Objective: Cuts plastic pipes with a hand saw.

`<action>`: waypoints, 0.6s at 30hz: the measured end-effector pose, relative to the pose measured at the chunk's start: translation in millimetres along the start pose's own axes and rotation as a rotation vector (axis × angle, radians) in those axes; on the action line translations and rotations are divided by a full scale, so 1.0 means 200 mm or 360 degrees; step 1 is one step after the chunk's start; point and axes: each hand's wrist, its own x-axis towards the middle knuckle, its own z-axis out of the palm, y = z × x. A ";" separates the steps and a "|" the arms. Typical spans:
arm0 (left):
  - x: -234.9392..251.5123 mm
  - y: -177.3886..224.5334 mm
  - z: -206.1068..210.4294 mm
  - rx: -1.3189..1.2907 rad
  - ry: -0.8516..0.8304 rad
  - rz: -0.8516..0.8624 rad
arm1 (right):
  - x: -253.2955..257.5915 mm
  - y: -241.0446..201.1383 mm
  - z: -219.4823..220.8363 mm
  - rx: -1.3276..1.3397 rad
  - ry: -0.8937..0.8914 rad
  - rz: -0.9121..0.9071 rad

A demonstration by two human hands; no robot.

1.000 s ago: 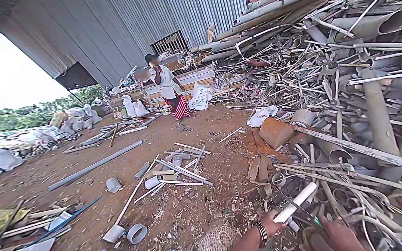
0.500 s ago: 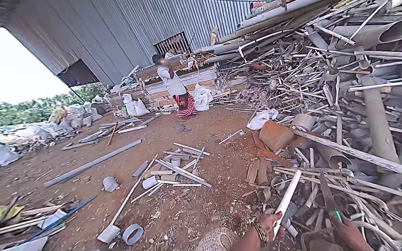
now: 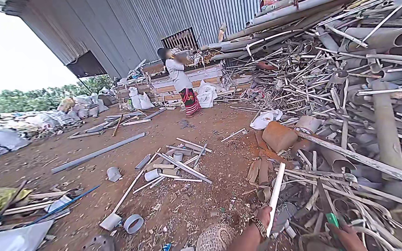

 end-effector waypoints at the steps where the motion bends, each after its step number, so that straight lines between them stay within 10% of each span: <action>1: 0.01 0.00 0.00 0.0067 -0.0008 0.0030 | -0.01 0.00 0.00 -0.0025 -0.0001 -0.0025; 18: 0.03 0.02 -0.06 0.1611 -0.0139 0.0323 | -0.06 -0.02 0.01 -0.0411 0.0059 -0.0599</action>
